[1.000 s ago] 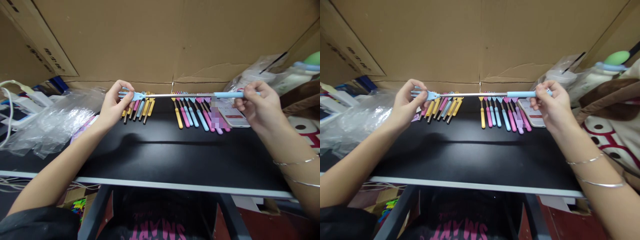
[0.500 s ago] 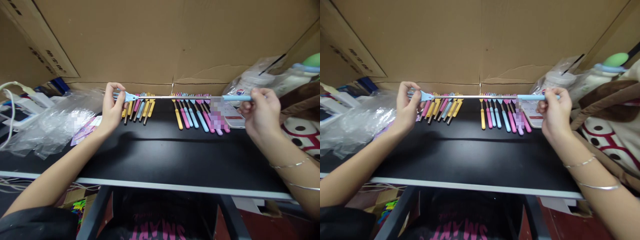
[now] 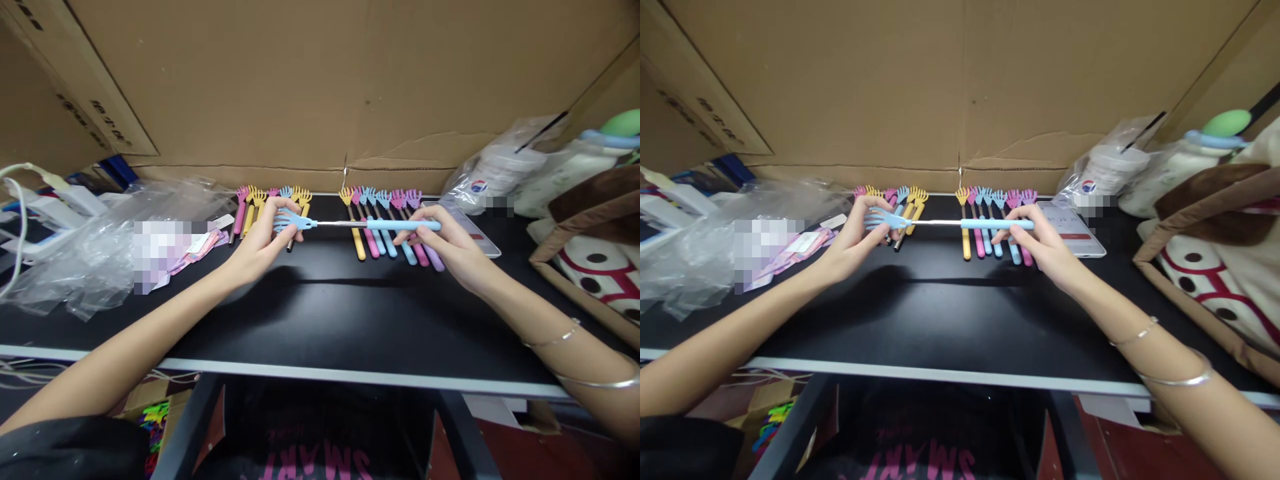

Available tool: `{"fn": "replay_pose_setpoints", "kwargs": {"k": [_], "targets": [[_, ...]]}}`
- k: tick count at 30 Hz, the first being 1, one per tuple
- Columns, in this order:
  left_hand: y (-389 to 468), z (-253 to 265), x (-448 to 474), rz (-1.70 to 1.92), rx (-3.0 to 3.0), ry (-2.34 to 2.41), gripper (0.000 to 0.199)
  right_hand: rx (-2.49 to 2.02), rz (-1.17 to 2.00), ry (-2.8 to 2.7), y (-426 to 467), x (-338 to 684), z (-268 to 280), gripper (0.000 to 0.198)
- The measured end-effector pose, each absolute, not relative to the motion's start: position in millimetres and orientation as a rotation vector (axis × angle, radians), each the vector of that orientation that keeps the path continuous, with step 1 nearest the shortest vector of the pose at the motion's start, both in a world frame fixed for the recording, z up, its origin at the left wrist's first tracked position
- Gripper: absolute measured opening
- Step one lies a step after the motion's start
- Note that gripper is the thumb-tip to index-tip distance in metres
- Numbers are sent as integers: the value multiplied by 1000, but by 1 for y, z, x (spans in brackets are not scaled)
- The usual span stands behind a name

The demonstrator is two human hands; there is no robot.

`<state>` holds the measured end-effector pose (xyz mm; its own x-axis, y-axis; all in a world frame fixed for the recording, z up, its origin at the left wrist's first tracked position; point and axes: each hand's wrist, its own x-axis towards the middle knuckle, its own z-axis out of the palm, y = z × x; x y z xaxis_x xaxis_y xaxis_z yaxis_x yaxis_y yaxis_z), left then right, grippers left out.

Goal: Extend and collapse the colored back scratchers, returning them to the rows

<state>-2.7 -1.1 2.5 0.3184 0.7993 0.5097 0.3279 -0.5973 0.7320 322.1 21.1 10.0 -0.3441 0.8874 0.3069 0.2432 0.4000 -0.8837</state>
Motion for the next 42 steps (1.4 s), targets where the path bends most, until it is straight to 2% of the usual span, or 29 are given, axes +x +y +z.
{"fn": "replay_pose_setpoints", "kwargs": {"k": [8,15,19,23,28,38,42], "targets": [[3,5,-11,1156,2041,944,25,-990,943,-1958,21,330,20,33],[11,8,-4,1426,1819,1061,26,-963,890,-1760,19,320,24,41],[21,15,-24,1617,1734,1086,29,-894,768,-1542,30,334,33,43],[29,19,-45,1713,1765,1144,24,-837,719,-1378,42,348,40,47],[27,19,-42,1707,1753,1158,30,-836,669,-1305,43,345,36,38],[20,21,-24,1849,1611,1094,24,-921,730,-1107,40,336,34,15],[18,21,-21,1839,1571,1171,18,-911,737,-1079,39,338,36,15]]}}
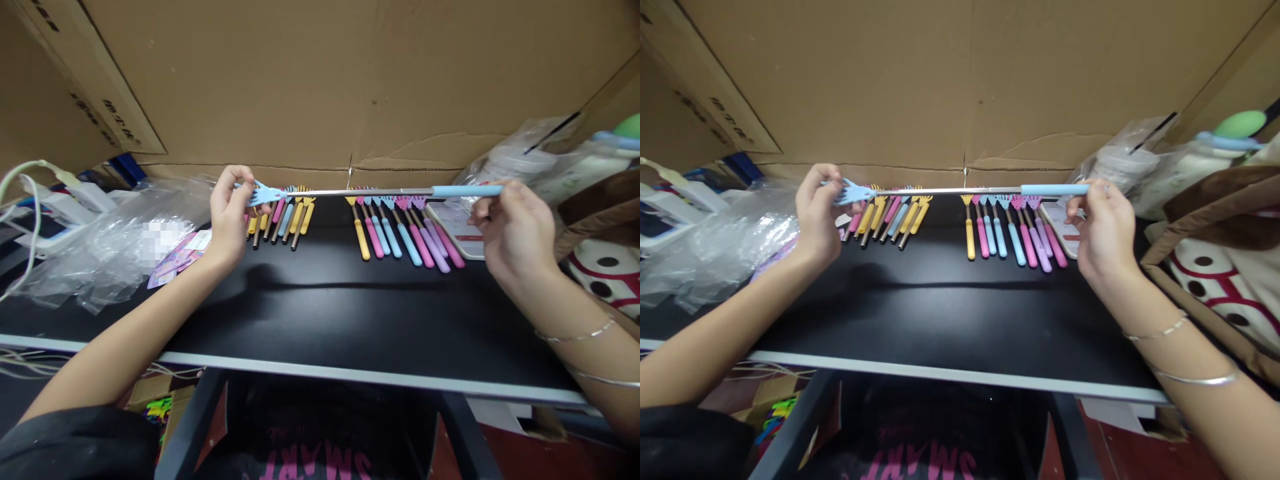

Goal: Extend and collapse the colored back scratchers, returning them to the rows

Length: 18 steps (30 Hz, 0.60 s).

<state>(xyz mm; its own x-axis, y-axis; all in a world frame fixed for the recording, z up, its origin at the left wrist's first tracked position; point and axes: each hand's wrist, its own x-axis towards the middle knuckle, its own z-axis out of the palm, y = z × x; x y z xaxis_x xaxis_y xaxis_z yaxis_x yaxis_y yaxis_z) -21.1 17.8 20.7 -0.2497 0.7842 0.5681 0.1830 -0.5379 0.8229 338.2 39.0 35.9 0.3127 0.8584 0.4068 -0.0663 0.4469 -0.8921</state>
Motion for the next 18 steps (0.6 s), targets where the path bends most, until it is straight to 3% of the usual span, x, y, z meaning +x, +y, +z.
{"fn": "replay_pose_setpoints", "kwargs": {"k": [13,18], "targets": [[14,14,-23,1709,1709,1136,27,-778,696,-1424,35,338,26,39],[-4,10,-1,1236,1954,990,22,-929,900,-1841,16,319,21,34]]}}
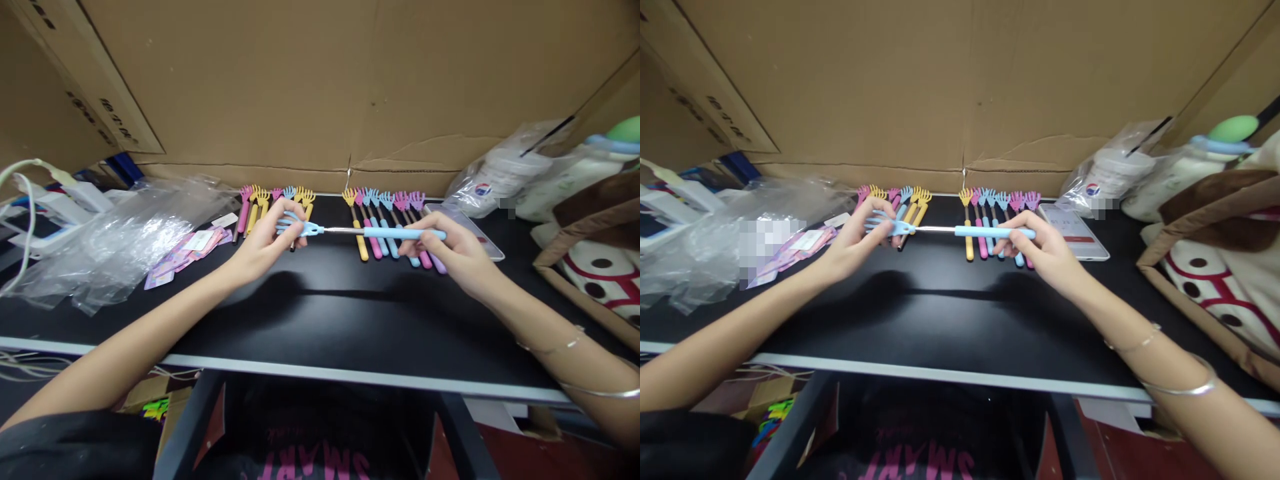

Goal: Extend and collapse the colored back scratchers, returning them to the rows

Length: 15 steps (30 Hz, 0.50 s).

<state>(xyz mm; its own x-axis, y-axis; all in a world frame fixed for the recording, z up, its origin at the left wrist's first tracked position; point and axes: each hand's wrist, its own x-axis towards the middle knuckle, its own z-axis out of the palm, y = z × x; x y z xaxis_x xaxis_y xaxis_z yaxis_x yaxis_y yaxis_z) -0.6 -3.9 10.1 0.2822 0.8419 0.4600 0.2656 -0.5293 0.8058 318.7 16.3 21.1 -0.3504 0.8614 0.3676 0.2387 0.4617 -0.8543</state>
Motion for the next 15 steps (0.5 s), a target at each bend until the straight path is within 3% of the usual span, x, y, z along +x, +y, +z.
{"fn": "replay_pose_setpoints", "kwargs": {"k": [8,15], "targets": [[0,11,1,1323,1927,992,21,-882,894,-1838,17,318,24,33],[21,21,-23,1898,1545,993,28,-704,600,-1351,37,337,37,42]]}}
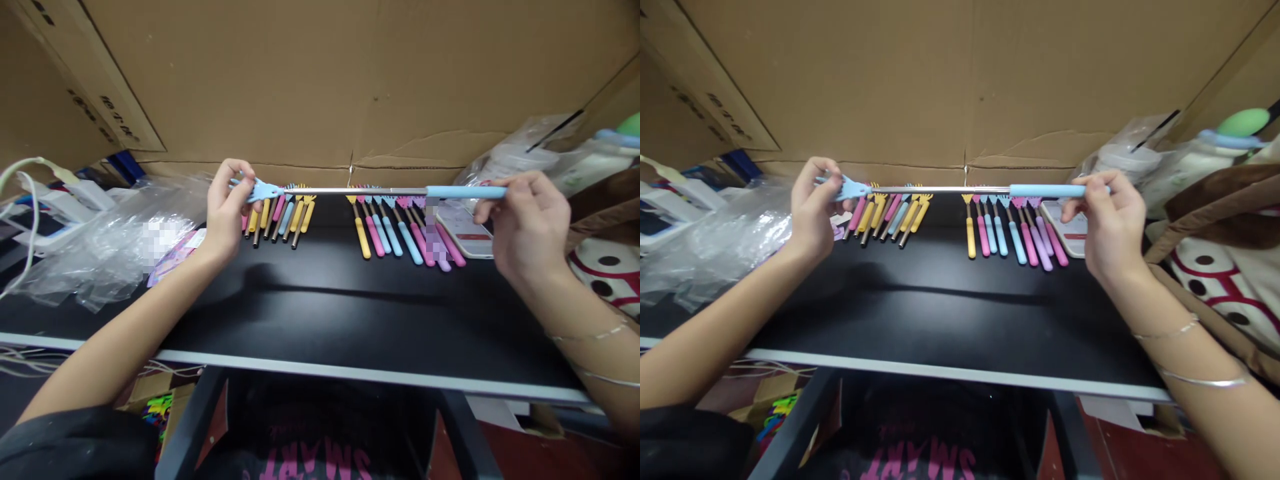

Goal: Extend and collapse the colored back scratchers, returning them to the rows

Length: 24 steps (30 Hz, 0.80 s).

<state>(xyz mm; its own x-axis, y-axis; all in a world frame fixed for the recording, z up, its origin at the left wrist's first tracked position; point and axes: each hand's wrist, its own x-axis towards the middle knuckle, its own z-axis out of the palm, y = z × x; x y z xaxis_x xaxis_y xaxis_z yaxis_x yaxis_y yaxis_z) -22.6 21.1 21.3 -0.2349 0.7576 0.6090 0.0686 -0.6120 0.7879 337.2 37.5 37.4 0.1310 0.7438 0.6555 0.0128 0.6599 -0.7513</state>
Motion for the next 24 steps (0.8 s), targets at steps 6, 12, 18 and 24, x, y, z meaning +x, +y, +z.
{"fn": "replay_pose_setpoints", "kwargs": {"k": [6,12,18,24], "targets": [[24,28,-23,1904,1479,974,27,-772,626,-1274,41,337,41,39],[29,36,-41,2078,1400,989,33,-839,567,-1149,51,368,44,17],[31,25,-41,2015,1478,1025,28,-903,614,-1046,57,373,35,12],[29,16,-39,2135,1460,1054,23,-878,670,-1084,49,355,23,32]]}}
